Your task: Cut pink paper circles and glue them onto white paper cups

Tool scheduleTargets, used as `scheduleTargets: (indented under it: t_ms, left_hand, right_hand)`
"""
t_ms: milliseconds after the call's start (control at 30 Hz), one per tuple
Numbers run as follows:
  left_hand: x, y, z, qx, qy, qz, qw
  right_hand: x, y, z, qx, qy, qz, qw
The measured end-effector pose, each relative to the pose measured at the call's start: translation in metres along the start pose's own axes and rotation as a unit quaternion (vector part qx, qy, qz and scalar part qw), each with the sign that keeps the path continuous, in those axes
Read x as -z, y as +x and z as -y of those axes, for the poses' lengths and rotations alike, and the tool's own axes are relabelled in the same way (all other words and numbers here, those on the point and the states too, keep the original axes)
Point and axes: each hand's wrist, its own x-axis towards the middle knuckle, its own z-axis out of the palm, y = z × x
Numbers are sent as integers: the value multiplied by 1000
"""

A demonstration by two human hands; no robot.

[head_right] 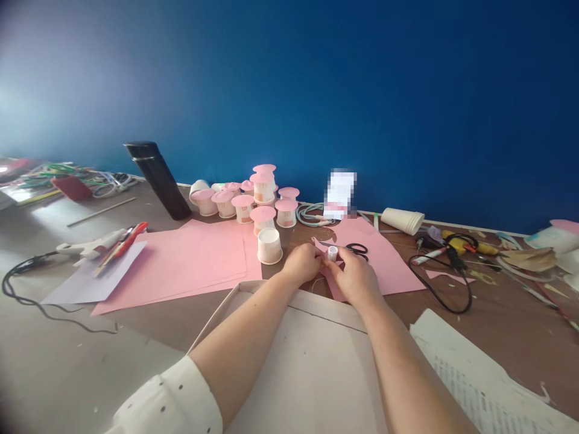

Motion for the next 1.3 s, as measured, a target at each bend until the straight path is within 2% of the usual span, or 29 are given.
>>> scheduleTargets:
  t_ms: [167, 367, 567, 733, 967, 1133, 1200, 1300]
  left_hand:
    - [0, 0, 1, -9, 0, 2, 1000]
    - [-1, -1, 0, -2, 13, -3, 1000]
    - [1, -1, -1, 2, -2, 2, 1000]
    - [2, -1, -2, 9, -7, 8, 1000]
    - [-1, 0, 1, -7, 9, 5, 1000]
    - [-1, 0, 1, -6, 16, 4, 1000]
    - [-1, 1, 2, -2, 9, 7, 1000]
    - [-1, 1, 1, 1, 7, 2, 1000]
  right_hand:
    - [8, -6, 4, -2, 8, 12, 1000]
    - [13, -3, -7, -82, 97, -134, 983]
    - [-1, -2, -6, -60, 70, -57, 994]
    - [-7, 0, -2, -41, 38, -32, 998]
    - [6, -2, 4, -6, -13, -5, 1000]
    - [16, -8, 11, -20, 3, 41, 999]
    - [17, -8, 9, -38, 11, 41, 998]
    - [18, -6, 0, -86, 79, -10, 993]
